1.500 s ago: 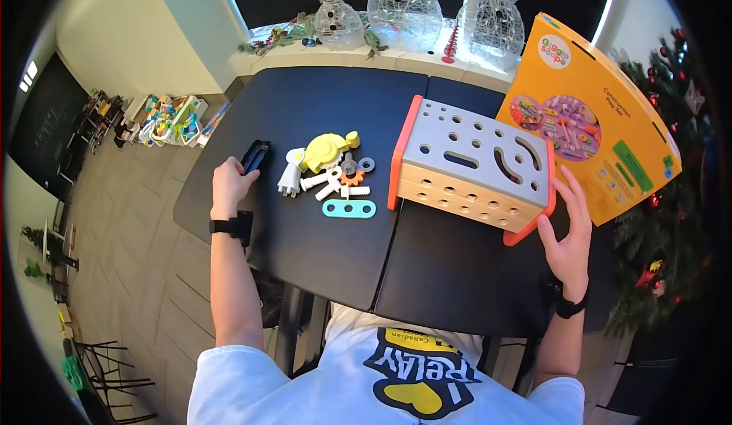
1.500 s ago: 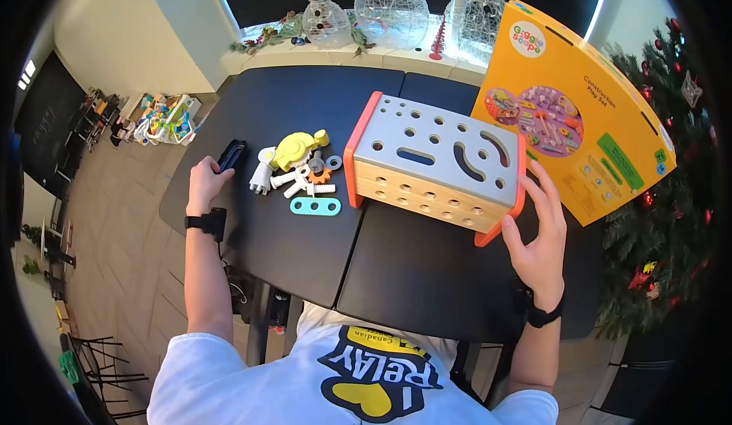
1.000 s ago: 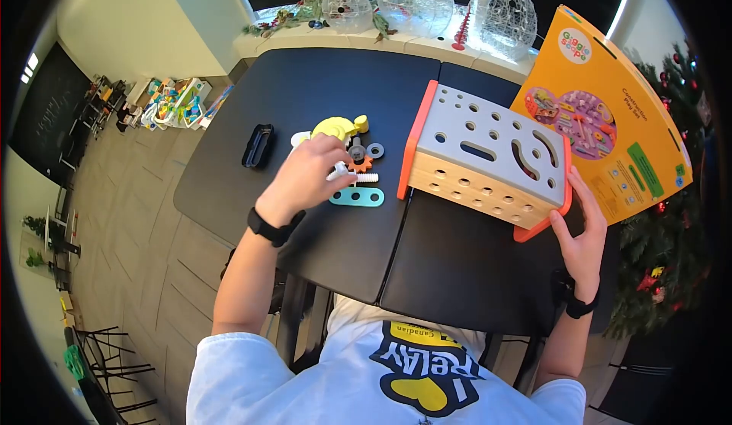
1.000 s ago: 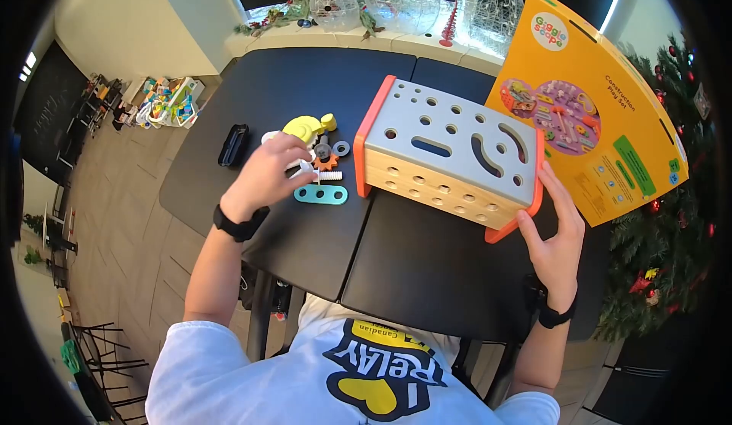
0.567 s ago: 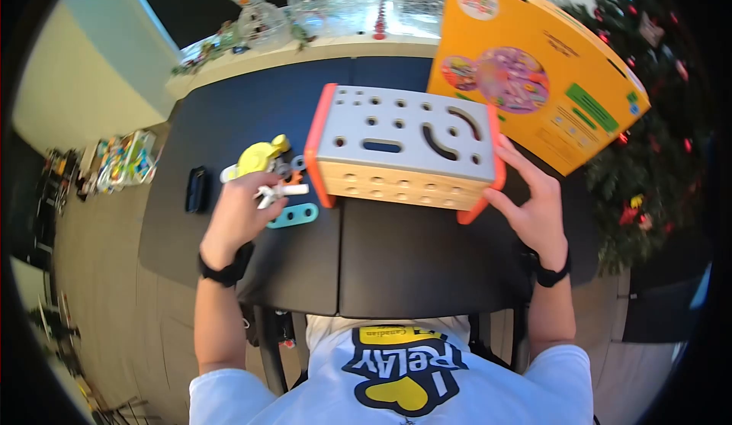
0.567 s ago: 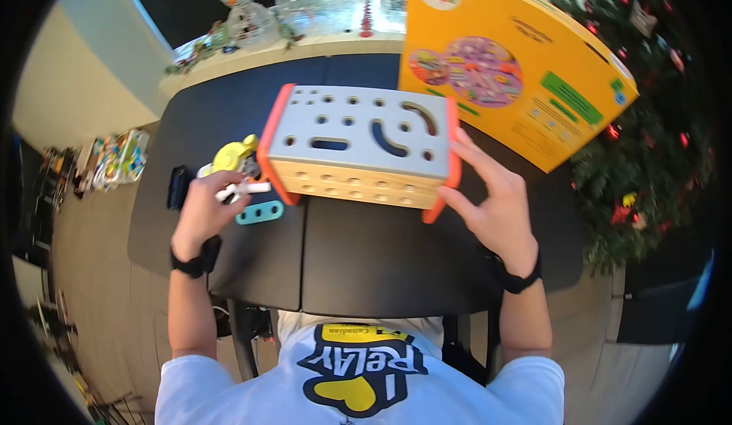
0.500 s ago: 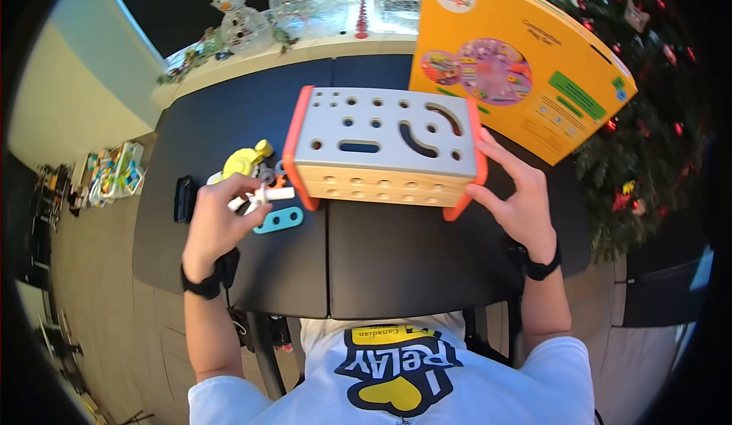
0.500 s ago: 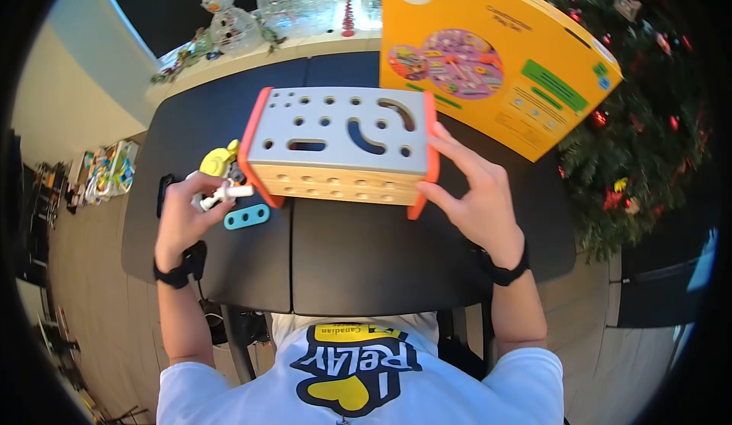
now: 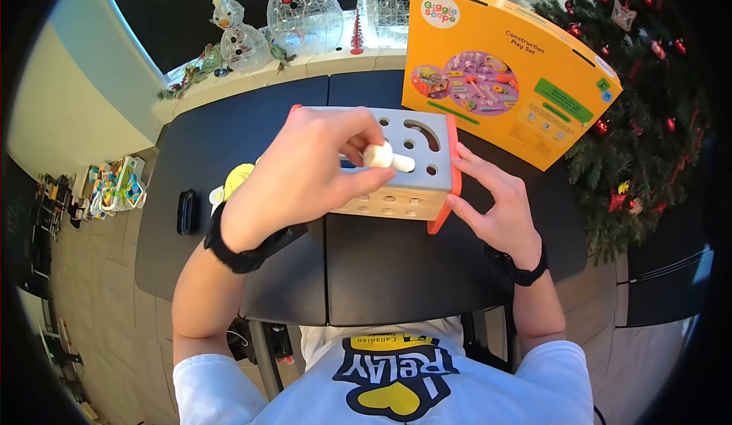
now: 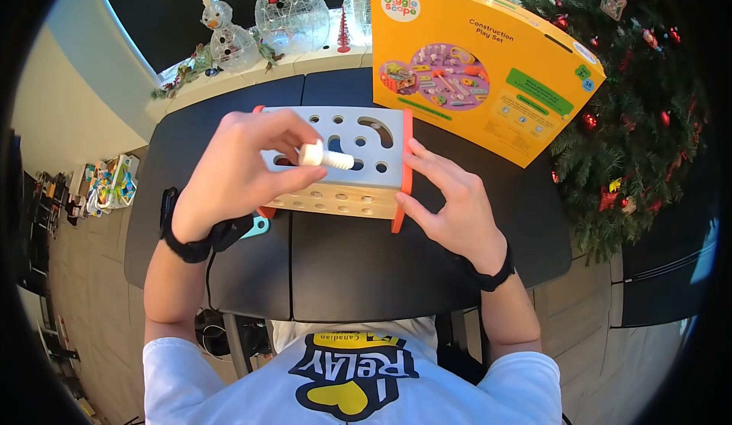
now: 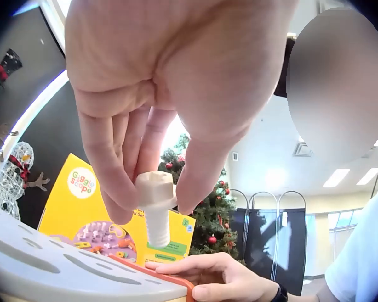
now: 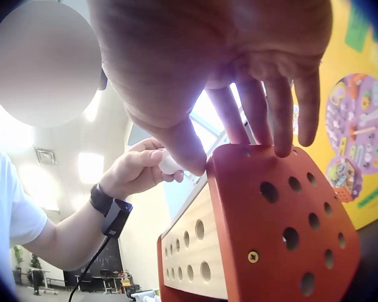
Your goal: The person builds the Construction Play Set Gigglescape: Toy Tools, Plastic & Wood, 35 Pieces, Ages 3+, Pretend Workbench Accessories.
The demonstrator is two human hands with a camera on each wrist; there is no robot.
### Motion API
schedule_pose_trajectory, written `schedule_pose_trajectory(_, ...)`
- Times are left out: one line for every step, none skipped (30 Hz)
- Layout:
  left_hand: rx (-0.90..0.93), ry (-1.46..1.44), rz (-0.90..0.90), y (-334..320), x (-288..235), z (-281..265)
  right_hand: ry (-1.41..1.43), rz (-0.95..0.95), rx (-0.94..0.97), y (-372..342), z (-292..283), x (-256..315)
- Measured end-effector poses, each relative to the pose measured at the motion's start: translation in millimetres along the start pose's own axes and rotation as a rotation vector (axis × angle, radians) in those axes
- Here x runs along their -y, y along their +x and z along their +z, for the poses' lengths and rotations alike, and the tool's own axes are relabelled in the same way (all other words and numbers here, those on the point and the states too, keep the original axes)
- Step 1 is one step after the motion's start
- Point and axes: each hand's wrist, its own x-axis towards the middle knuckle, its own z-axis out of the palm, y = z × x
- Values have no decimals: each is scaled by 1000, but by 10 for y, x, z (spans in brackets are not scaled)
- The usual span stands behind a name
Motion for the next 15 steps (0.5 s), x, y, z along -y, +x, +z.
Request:
schedule_pose_trajectory(28,13,7,85,-22,15,4,1,-1,4,1,2)
schedule_pose_trajectory(34,-13,-17,158,-33,53,9,4,-3,0,2,4)
schedule_pose_trajectory(61,12,2,219,-26,84,5,6,-1,-4,1,9)
schedule_pose_trajectory(85,37,22,279,-13,115,-1,7,1,1,-4,15)
schedule_pose_trajectory(109,63,43,332,-9,140,-7,7,3,5,-9,17)
schedule_pose_trajectory(131,91,56,383,-20,165,-12,1,1,6,-13,10)
schedule_pose_trajectory(155,121,67,426,-31,188,-15,-5,-1,6,-8,1)
schedule_pose_trajectory(179,151,77,459,-36,210,-15,-10,-2,3,-2,-6)
schedule_pose_trajectory(185,169,95,480,-25,235,-13,-11,-6,-2,3,-10)
schedule_pose_trajectory(189,186,113,496,-7,263,-11,-13,-8,-5,7,-12)
schedule_pose_trajectory(192,204,130,514,-1,282,-9,-16,-10,-6,10,-16)
schedule_pose_trajectory(218,201,128,545,-12,301,-7,-14,-12,-8,14,-16)
schedule_pose_trajectory(242,198,127,583,-29,323,-5,-14,-14,-5,18,-15)
schedule_pose_trajectory(266,196,127,617,-43,338,-3,-15,-18,3,22,-19)
schedule_pose_trajectory(269,199,147,639,-61,348,-2,-21,-22,6,28,-26)
